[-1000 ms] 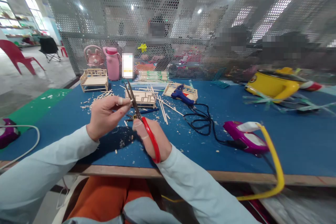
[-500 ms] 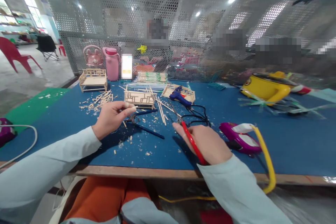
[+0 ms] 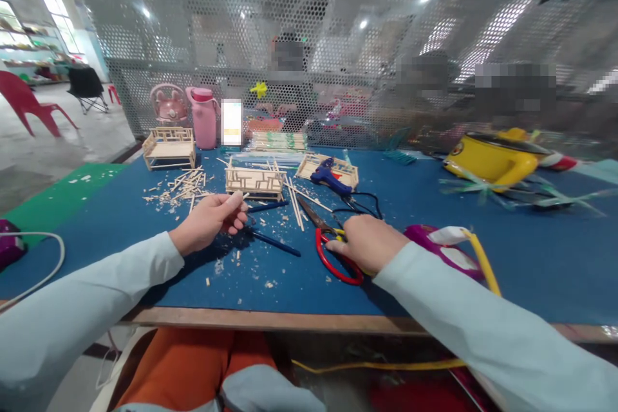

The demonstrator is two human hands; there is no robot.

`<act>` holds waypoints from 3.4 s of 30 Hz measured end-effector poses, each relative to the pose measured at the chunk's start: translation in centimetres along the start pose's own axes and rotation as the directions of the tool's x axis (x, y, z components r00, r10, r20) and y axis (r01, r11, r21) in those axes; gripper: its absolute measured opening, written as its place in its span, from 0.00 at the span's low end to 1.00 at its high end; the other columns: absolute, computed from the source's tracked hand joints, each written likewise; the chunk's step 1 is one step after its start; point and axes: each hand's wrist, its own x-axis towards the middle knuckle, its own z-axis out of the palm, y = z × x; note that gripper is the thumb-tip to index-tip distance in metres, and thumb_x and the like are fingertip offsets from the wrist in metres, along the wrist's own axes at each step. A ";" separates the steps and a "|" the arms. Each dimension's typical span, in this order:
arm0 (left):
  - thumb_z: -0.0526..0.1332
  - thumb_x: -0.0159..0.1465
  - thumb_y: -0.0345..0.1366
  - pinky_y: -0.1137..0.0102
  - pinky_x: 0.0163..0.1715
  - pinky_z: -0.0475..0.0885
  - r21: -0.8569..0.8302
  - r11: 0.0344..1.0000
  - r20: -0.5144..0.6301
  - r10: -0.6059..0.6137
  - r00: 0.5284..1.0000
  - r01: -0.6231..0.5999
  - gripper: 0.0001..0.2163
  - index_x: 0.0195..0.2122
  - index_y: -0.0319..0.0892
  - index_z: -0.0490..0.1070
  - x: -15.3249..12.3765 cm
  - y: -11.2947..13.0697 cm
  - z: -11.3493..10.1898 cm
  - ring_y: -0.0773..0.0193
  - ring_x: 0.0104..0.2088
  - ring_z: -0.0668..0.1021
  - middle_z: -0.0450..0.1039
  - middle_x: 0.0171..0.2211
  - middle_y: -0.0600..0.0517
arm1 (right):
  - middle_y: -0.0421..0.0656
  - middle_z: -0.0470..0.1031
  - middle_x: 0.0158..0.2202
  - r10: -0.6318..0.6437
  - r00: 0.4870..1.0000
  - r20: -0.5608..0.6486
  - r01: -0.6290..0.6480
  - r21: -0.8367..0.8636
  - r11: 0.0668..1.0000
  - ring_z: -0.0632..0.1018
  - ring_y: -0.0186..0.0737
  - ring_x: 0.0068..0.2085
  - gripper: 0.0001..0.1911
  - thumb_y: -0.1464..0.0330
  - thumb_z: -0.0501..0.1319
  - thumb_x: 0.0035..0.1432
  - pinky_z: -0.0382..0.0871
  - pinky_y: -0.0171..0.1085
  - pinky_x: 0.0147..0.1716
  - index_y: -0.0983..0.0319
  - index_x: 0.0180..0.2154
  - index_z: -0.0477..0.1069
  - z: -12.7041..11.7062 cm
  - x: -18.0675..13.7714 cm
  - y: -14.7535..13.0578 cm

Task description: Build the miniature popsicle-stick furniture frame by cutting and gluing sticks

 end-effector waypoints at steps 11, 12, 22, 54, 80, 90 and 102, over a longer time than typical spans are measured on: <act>0.65 0.53 0.51 0.82 0.14 0.63 -0.158 0.987 0.002 0.003 1.000 -0.002 0.19 0.26 0.37 0.68 0.5 -0.3 0.3 0.77 0.16 0.69 0.67 0.18 0.57 | 0.39 0.75 0.24 -0.186 0.926 -0.328 0.377 0.796 0.473 0.69 0.33 0.23 0.14 0.60 0.61 0.48 0.62 0.35 0.26 0.62 0.34 0.77 -1.7 3.0 -10.4; 0.64 0.53 0.51 0.82 0.14 0.63 -0.167 0.986 -0.016 0.004 1.000 -0.007 0.19 0.25 0.37 0.67 0.6 -0.3 0.2 0.77 0.16 0.69 0.67 0.18 0.57 | 0.38 0.73 0.23 -0.194 0.933 -0.304 0.357 0.848 0.390 0.67 0.31 0.22 0.14 0.61 0.62 0.46 0.62 0.35 0.26 0.63 0.32 0.77 -1.5 3.8 -10.9; 0.58 0.61 0.50 0.81 0.14 0.65 -0.057 0.998 -0.134 0.008 0.991 -0.016 0.18 0.26 0.37 0.68 1.9 0.0 -0.6 0.76 0.15 0.69 0.68 0.17 0.55 | 0.33 0.65 0.17 -0.142 0.958 -0.249 0.257 0.965 0.041 0.60 0.25 0.18 0.16 0.58 0.67 0.40 0.53 0.31 0.18 0.64 0.23 0.69 -0.3 7.2 -12.6; 0.54 0.61 0.44 0.71 0.24 0.54 0.847 0.514 -0.204 0.544 0.814 -0.132 0.16 0.21 0.40 0.66 2.4 2.2 -6.2 0.69 0.21 0.62 0.59 0.16 0.57 | 0.43 0.77 0.26 -0.165 0.945 -0.282 0.307 0.594 0.743 0.76 0.38 0.32 0.05 0.69 0.61 0.49 0.66 0.35 0.35 0.63 0.26 0.75 0.6 8.0 -11.0; 0.57 0.55 0.28 0.68 0.39 0.67 0.707 0.576 -0.186 0.712 0.677 -0.412 0.16 0.46 0.38 0.66 3.5 1.3 -3.0 0.63 0.37 0.72 0.72 0.39 0.47 | 0.42 0.77 0.27 0.100 0.871 -0.482 0.333 0.727 0.600 0.73 0.34 0.26 0.18 0.63 0.54 0.56 0.66 0.32 0.27 0.67 0.39 0.76 0.7 8.7 -13.4; 0.63 0.50 0.26 0.69 0.39 0.68 0.412 0.834 0.202 0.309 0.929 -0.367 0.24 0.49 0.37 0.63 8.1 3.4 -5.3 0.67 0.33 0.76 0.73 0.33 0.52 | 0.40 0.73 0.21 0.287 0.799 -0.528 0.352 0.798 0.488 0.70 0.35 0.23 0.16 0.61 0.56 0.52 0.64 0.33 0.27 0.64 0.34 0.77 3.0 9.6 -14.7; 0.70 0.46 0.34 0.68 0.41 0.70 0.349 0.852 0.094 0.383 0.919 -0.391 0.22 0.42 0.37 0.67 7.9 2.3 -4.5 0.65 0.34 0.77 0.75 0.31 0.51 | 0.40 0.74 0.21 0.301 0.801 -0.518 0.340 0.807 0.483 0.71 0.36 0.25 0.16 0.63 0.56 0.53 0.64 0.33 0.28 0.61 0.37 0.78 3.0 9.6 -14.8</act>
